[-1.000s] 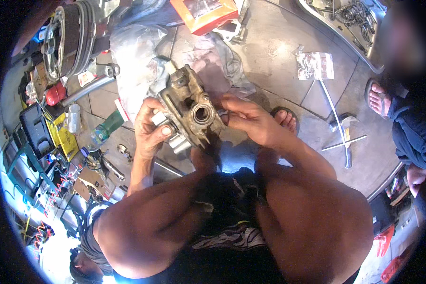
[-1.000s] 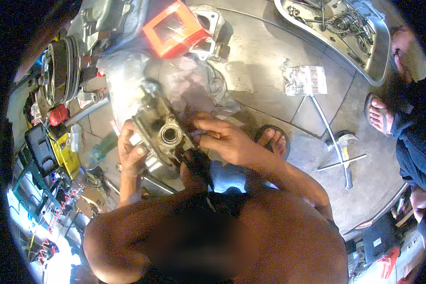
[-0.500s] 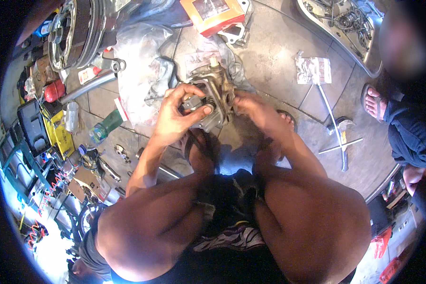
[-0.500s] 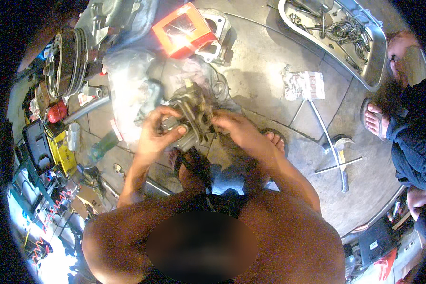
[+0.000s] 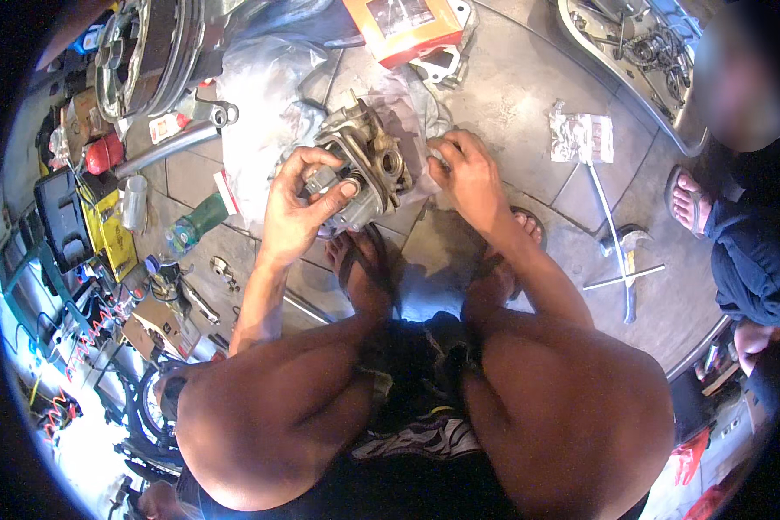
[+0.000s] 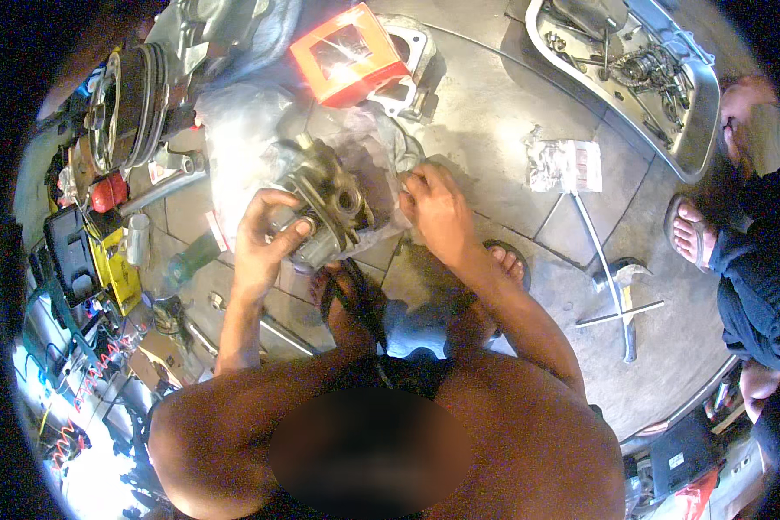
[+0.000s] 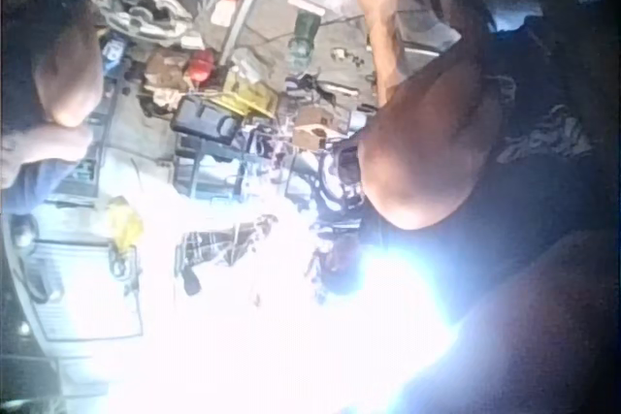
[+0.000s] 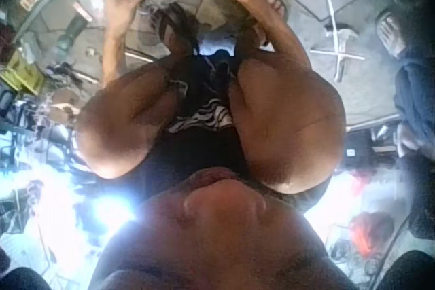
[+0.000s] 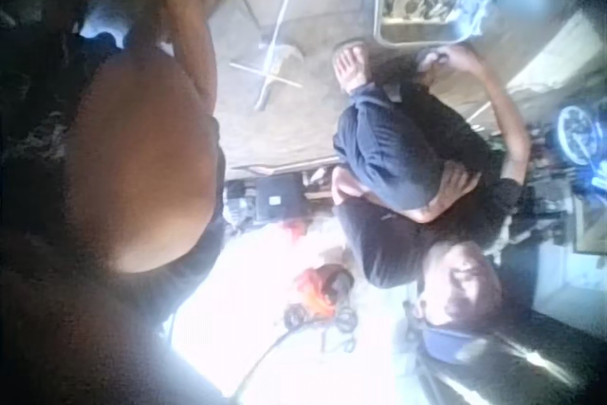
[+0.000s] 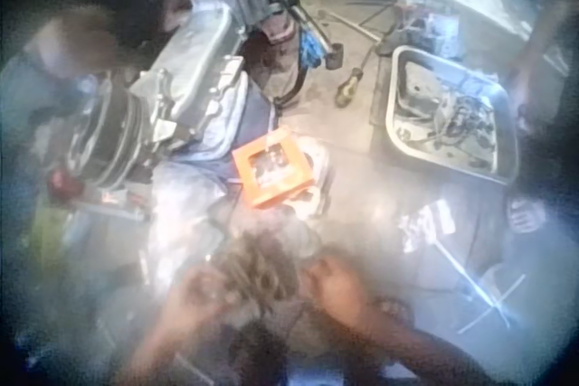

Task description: The person wipes a motorcycle engine cylinder head with a cloth and assembles small mechanical components into it by hand while crouching on the floor.

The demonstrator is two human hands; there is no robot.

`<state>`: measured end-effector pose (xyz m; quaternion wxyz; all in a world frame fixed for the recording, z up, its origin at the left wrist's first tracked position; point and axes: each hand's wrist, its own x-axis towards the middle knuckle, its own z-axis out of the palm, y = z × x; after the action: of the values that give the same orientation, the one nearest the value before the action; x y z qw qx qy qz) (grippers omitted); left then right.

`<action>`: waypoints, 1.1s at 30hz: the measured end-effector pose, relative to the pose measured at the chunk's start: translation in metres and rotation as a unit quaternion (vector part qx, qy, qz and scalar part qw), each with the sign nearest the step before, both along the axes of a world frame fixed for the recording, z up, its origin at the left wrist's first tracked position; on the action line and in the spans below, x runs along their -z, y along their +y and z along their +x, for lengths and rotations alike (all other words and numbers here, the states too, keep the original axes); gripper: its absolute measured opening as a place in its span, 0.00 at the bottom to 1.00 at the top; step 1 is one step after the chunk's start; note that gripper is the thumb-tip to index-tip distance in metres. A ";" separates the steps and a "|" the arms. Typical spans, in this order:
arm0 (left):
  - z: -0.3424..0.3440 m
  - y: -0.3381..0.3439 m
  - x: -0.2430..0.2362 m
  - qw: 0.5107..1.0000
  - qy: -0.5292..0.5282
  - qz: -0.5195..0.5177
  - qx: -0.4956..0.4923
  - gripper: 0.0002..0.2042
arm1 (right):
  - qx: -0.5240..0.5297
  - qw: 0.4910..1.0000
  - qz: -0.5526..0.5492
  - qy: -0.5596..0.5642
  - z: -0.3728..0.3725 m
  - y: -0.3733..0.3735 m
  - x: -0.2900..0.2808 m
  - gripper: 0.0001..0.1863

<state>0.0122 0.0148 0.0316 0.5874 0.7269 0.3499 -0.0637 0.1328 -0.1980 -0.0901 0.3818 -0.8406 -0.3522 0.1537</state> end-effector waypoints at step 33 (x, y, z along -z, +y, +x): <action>-0.008 0.001 -0.019 0.999 -0.020 0.041 0.009 0.15 | 0.014 0.994 0.031 0.103 0.014 0.003 -0.017 0.19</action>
<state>0.0043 0.0155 0.0505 0.5634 0.7549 0.3334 -0.0402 0.1471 -0.1948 -0.0731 0.4436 -0.8131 -0.3038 0.2230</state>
